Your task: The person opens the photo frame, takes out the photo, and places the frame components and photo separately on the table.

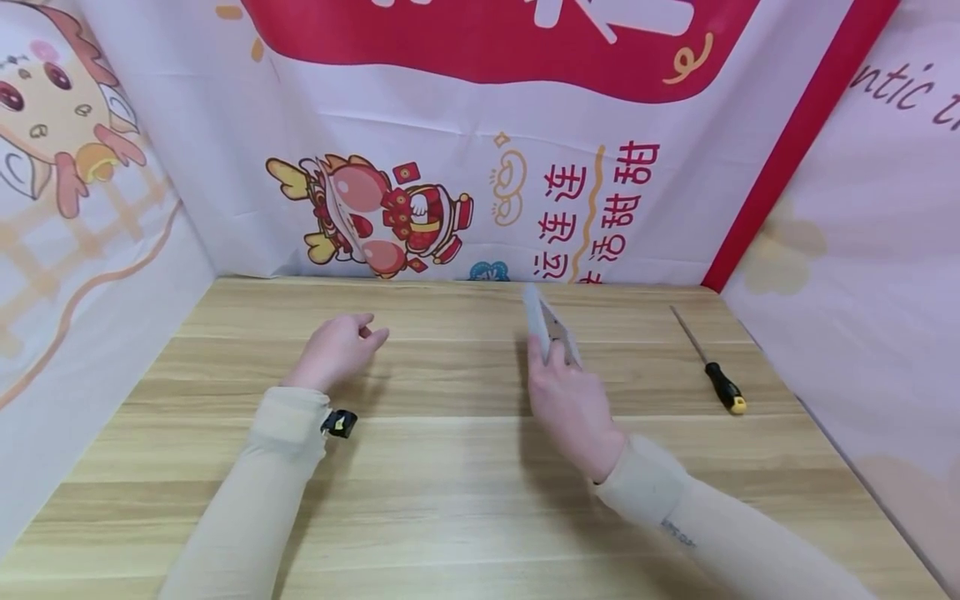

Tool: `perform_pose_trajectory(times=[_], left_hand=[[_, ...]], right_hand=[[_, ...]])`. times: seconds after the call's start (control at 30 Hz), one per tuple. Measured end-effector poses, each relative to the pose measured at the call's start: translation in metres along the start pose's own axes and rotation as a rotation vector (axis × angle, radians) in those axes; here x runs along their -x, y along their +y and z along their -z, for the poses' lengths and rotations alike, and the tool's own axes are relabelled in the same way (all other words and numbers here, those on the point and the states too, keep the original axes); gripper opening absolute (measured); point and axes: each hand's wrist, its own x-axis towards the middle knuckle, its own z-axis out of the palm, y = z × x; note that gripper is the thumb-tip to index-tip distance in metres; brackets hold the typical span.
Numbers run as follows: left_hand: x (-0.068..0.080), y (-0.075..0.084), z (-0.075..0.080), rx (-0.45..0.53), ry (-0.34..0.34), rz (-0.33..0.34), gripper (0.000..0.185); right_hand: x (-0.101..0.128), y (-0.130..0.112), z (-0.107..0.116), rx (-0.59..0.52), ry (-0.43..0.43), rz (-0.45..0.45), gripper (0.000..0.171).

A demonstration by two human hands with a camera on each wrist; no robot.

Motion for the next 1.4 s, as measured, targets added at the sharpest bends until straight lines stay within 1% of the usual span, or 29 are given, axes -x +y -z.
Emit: perform_pose_trajectory(times=[0.1,0.27,0.37,0.53,0.67,0.77,0.97,1.03,1.27,1.4], left_hand=[[0.000,0.001,0.001,-0.012,0.000,-0.013,0.062],[0.000,0.000,0.002,-0.022,0.004,-0.029,0.060],[0.001,0.000,0.004,-0.022,0.000,-0.025,0.061],[0.002,0.002,0.006,-0.026,-0.004,-0.020,0.061],[0.001,0.003,0.007,-0.030,-0.005,-0.023,0.060],[0.001,0.002,0.008,-0.026,-0.006,-0.019,0.060],[0.000,-0.001,0.010,-0.025,-0.008,-0.011,0.059],[0.000,-0.002,0.010,-0.028,-0.010,-0.010,0.059],[0.002,-0.004,0.012,-0.025,-0.015,-0.002,0.059],[0.003,-0.004,0.014,-0.028,-0.021,0.005,0.059]], right_hand=[[-0.002,-0.010,-0.003,0.018,-0.031,0.042,0.041],[-0.004,-0.024,-0.010,0.025,-0.031,0.080,0.037],[-0.004,-0.030,-0.013,0.019,-0.042,0.105,0.035],[-0.002,-0.039,-0.016,0.060,-0.069,0.172,0.032],[0.000,-0.046,-0.022,0.067,-0.073,0.215,0.018],[0.000,-0.050,-0.026,0.031,-0.088,0.234,0.013],[-0.001,-0.056,-0.029,-0.025,-0.167,0.242,0.032],[-0.002,-0.057,-0.029,-0.039,-0.193,0.241,0.035],[-0.005,-0.062,-0.032,-0.092,-0.293,0.222,0.030],[-0.004,-0.065,-0.035,-0.093,-0.300,0.209,0.026]])
